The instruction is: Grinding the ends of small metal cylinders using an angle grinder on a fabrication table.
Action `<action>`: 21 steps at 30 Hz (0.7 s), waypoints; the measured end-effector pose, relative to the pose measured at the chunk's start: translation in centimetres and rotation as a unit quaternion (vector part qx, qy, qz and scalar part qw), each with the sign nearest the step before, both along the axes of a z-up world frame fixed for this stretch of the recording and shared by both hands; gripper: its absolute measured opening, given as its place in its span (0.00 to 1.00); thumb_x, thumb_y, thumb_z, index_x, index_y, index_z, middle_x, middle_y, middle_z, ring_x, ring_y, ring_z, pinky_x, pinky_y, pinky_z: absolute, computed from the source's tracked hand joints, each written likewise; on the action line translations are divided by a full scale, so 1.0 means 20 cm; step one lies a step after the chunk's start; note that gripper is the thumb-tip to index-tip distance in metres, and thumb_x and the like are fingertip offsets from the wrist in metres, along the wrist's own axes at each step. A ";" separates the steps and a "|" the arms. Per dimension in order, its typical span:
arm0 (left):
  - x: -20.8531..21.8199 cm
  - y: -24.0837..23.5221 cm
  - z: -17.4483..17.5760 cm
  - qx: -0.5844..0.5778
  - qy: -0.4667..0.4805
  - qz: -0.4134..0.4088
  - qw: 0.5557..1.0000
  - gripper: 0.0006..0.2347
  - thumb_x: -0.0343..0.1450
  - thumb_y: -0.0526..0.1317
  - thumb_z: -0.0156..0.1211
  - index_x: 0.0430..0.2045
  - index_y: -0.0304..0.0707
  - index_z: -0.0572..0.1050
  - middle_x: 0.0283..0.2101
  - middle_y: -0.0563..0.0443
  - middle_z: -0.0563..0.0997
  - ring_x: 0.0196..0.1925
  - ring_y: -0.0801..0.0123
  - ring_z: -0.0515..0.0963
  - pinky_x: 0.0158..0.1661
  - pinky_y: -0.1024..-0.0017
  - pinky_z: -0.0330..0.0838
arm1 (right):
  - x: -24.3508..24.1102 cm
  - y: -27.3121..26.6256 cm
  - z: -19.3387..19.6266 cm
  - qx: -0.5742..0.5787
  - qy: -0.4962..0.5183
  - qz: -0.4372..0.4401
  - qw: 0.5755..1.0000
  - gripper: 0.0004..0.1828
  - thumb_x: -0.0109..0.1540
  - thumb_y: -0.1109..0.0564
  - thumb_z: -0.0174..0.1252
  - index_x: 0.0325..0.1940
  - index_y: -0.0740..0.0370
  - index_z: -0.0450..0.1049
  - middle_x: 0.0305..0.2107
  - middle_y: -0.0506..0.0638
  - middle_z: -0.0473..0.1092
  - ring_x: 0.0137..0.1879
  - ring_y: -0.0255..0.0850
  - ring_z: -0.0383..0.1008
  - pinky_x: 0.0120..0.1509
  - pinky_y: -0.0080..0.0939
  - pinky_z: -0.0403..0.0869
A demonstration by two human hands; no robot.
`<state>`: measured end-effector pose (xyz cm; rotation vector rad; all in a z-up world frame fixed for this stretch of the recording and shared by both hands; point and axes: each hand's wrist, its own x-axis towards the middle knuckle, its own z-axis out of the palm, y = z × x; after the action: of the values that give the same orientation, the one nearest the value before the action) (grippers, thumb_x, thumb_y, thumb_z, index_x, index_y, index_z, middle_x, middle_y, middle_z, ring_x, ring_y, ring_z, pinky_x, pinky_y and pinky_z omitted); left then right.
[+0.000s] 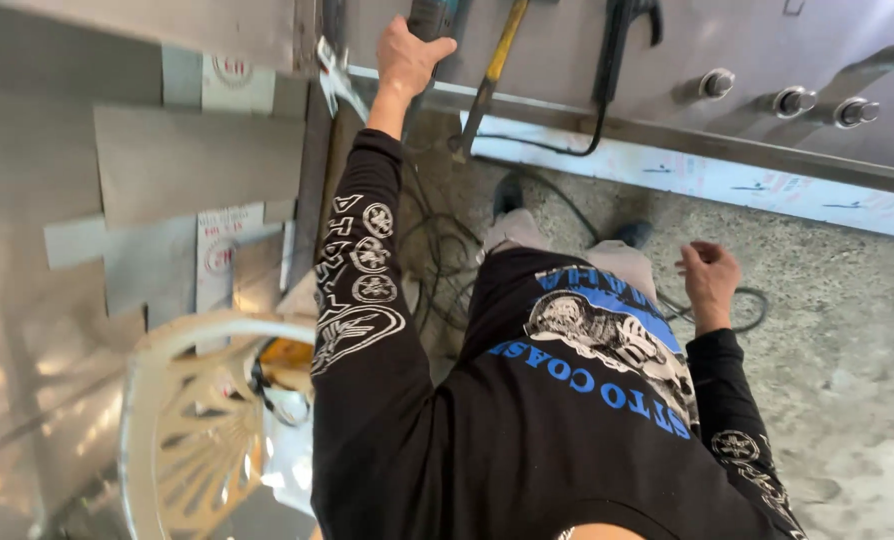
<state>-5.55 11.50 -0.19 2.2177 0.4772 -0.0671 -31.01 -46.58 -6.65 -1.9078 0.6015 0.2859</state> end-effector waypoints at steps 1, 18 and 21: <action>-0.11 0.02 0.01 0.000 0.003 0.012 1.000 0.23 0.57 0.52 0.75 0.30 0.30 0.77 0.33 0.38 0.85 0.36 0.50 0.85 0.41 0.58 0.77 | 0.02 -0.03 0.01 0.000 0.003 0.012 1.000 0.14 0.67 0.58 0.64 0.49 0.74 0.75 0.35 0.54 0.77 0.35 0.40 0.80 0.37 0.37 0.77; -1.34 -1.75 0.59 -0.285 0.021 -0.002 0.958 0.23 0.59 0.49 0.75 0.40 0.28 0.79 0.32 0.46 0.84 0.32 0.67 0.82 0.35 0.68 0.77 | 0.43 0.28 0.84 0.484 -0.029 0.254 0.837 0.29 0.71 0.47 0.58 0.69 0.68 0.61 0.56 0.56 0.71 0.61 0.44 0.75 0.66 0.47 0.75; -1.27 -2.03 0.58 -0.290 -0.020 -0.062 0.955 0.24 0.59 0.50 0.76 0.40 0.29 0.80 0.34 0.46 0.86 0.35 0.67 0.84 0.39 0.68 0.78 | 0.41 0.09 0.86 0.530 -0.075 0.136 0.834 0.26 0.72 0.45 0.57 0.65 0.68 0.66 0.52 0.57 0.72 0.57 0.47 0.77 0.64 0.51 0.78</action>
<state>-31.02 -29.13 11.35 1.6638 0.2509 -0.2027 -22.88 -44.76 10.45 -0.8968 -0.0036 0.5143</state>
